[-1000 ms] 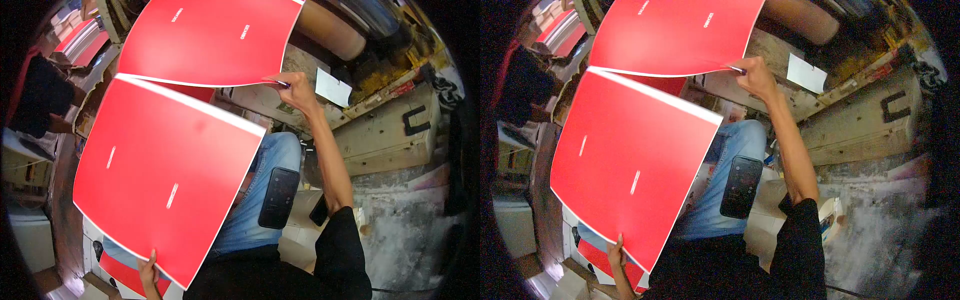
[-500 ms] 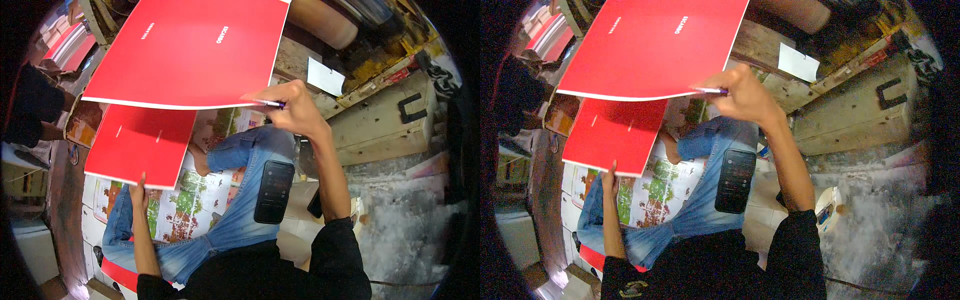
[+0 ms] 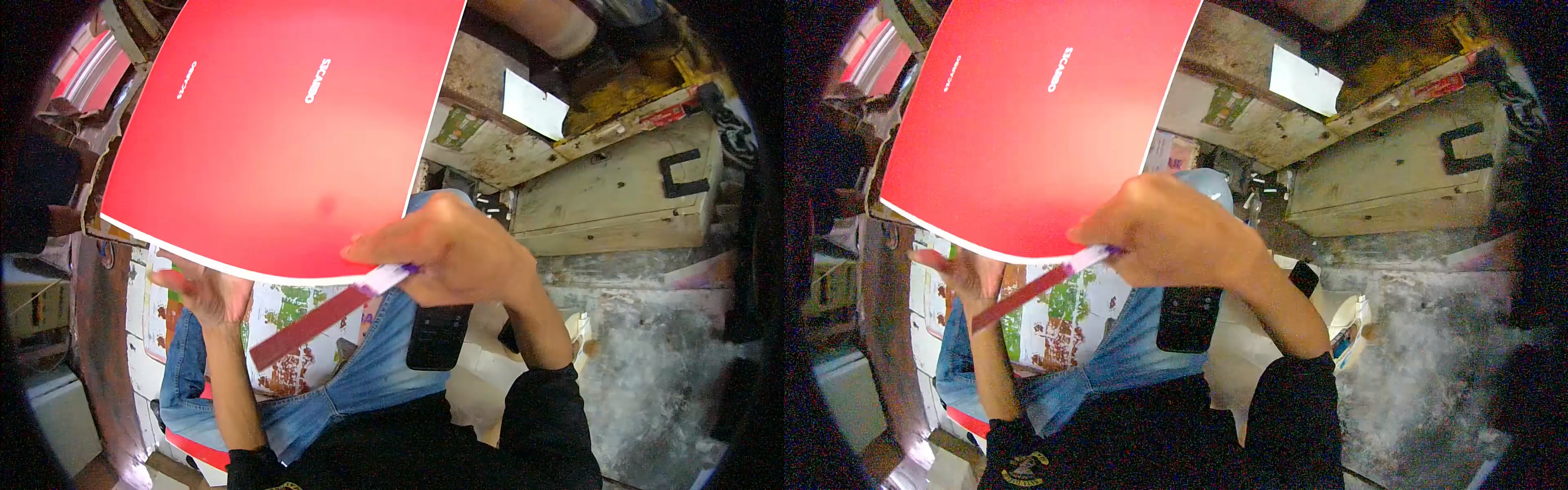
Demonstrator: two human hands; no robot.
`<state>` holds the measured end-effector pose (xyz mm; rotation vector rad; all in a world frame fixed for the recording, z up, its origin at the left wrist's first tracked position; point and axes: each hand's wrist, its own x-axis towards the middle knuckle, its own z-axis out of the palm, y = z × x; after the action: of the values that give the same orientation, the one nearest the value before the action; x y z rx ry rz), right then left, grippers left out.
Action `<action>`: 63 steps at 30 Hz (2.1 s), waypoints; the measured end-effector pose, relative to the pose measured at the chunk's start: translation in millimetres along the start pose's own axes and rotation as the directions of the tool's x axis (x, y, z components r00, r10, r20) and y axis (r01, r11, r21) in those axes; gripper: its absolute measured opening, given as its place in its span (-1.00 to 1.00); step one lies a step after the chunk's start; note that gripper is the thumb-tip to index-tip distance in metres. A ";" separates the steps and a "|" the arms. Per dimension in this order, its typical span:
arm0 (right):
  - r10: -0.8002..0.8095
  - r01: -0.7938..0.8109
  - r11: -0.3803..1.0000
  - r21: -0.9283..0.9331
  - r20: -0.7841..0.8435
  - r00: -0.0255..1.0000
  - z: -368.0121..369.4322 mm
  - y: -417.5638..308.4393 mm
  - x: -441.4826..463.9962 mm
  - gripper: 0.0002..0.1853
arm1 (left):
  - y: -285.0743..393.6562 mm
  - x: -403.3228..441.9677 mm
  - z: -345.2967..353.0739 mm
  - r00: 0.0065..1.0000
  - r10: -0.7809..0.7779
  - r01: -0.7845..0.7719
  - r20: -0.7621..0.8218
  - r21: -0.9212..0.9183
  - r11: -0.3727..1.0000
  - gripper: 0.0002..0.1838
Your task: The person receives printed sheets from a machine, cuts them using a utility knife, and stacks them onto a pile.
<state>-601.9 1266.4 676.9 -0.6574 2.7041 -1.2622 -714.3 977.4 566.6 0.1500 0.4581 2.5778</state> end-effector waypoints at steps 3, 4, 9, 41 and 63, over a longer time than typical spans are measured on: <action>-0.023 0.015 0.992 -0.122 -0.061 0.998 16.4 -9.0 -12.4 -0.36 | -1.8 4.6 24.5 0.947 -0.024 0.105 -0.319 0.238 0.966 -0.26; -0.049 0.041 0.998 -0.054 -0.164 0.985 25.8 -0.3 -23.9 -0.36 | -2.1 6.2 25.5 0.855 0.043 0.216 -0.517 0.430 0.876 -0.38; 0.620 -0.633 0.744 0.212 -0.573 0.537 48.0 -14.4 -96.6 -0.27 | 4.6 -38.0 26.6 0.844 0.205 0.202 -0.496 0.647 0.735 -0.53; 0.747 -0.528 0.665 0.528 -0.457 0.483 126.1 13.0 -174.6 -0.19 | 73.7 -202.1 36.6 0.771 0.334 0.215 -0.542 0.715 0.665 -0.53; 0.756 -0.228 0.635 0.738 -0.533 0.380 -12.3 53.1 12.4 -0.59 | 116.2 -199.9 38.8 0.697 0.206 0.395 -0.687 0.607 0.689 -0.38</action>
<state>-634.5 1300.1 646.5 1.1153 2.3421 -2.3538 -589.1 793.3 639.9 -0.6473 1.7323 2.0716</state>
